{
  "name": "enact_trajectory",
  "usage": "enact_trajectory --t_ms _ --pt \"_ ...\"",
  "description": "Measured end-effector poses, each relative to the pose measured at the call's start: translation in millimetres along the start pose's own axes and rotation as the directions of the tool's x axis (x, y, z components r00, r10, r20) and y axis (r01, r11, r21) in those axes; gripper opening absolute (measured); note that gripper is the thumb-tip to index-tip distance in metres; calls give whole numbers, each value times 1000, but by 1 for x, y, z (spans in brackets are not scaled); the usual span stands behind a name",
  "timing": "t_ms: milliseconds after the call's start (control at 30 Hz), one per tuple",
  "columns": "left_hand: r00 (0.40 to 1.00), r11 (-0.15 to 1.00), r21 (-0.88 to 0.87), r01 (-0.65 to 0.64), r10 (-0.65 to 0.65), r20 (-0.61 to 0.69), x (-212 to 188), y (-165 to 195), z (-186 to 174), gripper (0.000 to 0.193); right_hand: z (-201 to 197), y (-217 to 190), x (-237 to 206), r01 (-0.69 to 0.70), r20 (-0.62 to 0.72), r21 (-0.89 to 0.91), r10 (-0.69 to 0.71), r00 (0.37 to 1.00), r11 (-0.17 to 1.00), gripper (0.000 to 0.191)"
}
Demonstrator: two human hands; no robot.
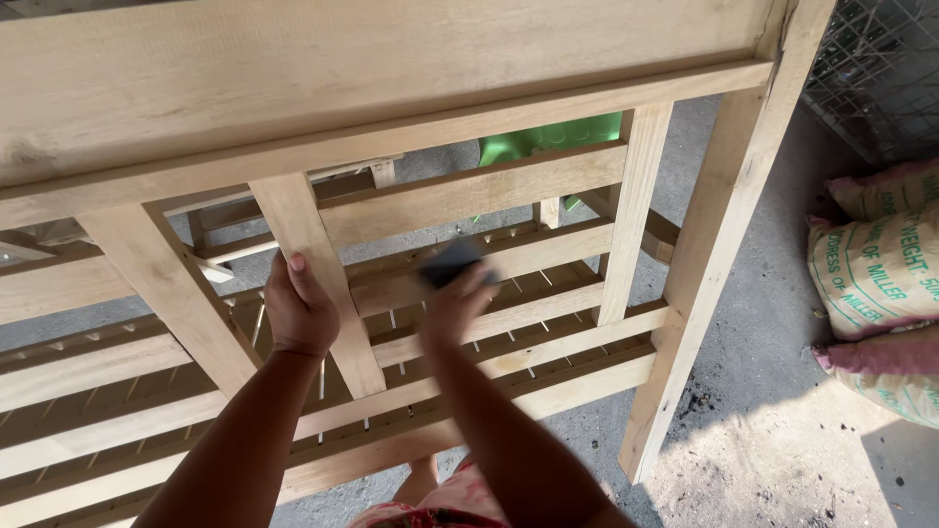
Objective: The person sands a wooden frame using a sanding block. They systematically smooth the horizontal slats and vertical supports of the frame, moving the sanding block back and forth along the grain.
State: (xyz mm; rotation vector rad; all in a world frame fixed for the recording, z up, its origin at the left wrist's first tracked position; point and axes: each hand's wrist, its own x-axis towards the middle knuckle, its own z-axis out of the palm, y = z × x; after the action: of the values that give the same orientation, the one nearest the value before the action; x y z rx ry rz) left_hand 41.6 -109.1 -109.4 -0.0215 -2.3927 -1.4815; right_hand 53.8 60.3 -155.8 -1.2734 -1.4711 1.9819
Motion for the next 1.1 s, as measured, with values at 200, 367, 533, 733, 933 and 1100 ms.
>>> enact_trajectory --t_ms 200,367,533,733,933,1100 --pt "999 999 32 30 -29 -23 -2 0 1 67 -53 -73 123 102 -221 163 -65 973 981 70" --pt "999 998 39 43 -42 -28 -1 0 2 65 -12 0 37 227 -49 -234 -245 968 945 70" --pt "996 997 33 -64 65 -54 1 4 3 64 32 62 -78 -35 309 -13 37 950 999 60" --pt "1000 1000 -8 -16 15 -25 0 8 2 66 -9 0 4 98 93 51 -103 990 994 69" --pt "999 999 26 45 -44 -29 2 6 2 65 -49 -75 121 144 -240 61 -126 963 988 80" --pt "999 1000 29 12 -12 -30 2 3 4 65 -12 -17 44 189 -95 55 -183 978 980 77"
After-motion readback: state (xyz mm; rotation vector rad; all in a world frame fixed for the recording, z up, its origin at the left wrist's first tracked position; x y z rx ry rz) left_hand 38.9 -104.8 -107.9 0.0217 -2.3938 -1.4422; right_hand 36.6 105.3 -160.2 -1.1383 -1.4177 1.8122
